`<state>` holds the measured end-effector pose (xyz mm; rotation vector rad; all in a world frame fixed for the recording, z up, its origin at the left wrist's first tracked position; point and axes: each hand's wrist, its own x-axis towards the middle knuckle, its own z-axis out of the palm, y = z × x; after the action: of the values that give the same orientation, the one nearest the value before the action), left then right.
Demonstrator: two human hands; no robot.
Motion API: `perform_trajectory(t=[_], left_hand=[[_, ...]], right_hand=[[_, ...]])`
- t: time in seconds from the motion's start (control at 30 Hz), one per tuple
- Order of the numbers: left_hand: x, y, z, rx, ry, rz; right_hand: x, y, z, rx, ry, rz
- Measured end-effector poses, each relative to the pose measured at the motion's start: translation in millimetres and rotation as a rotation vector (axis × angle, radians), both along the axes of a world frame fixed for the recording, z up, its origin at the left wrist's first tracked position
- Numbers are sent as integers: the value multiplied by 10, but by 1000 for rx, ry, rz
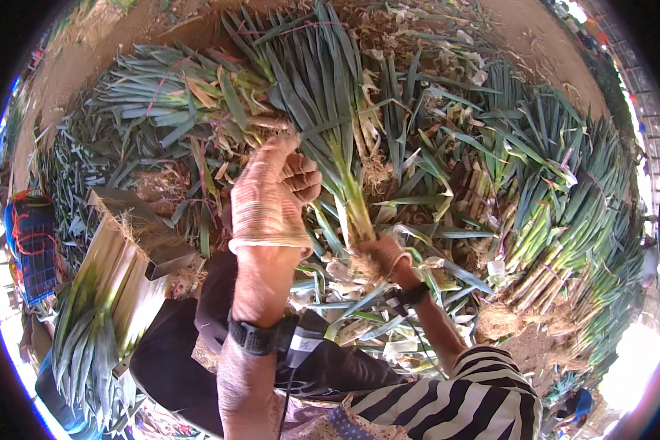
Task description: Peeling and cleaning green onions or leeks by hand.
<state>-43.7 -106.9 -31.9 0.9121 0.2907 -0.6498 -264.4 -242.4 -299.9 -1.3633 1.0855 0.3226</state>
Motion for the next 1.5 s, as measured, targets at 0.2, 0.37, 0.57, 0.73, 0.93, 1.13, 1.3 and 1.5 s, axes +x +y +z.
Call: perform_trajectory(t=[0.2, 0.37, 0.57, 0.73, 0.93, 1.13, 1.3, 1.5], left_hand=[[-4, 119, -10, 38, 6, 52], [-10, -59, 79, 48, -10, 136], [70, 69, -148, 80, 88, 82], [42, 232, 100, -128, -214, 79], [49, 237, 274, -302, -275, 142], [-14, 272, 154, -259, -350, 108], [-147, 181, -201, -158, -308, -251], [39, 329, 163, -116, -445, -19]], right_hand=[[569, -33, 2163, 85, -375, -109], [708, 83, 2359, -408, -227, 79], [470, 703, 3028, -179, -294, 115], [254, 874, 3129, -502, -374, 396], [392, 859, 2601, -693, -597, 329], [654, 993, 2567, -483, -388, 215], [917, 902, 2787, -479, -619, 192], [713, 887, 2736, -754, -573, 239]])
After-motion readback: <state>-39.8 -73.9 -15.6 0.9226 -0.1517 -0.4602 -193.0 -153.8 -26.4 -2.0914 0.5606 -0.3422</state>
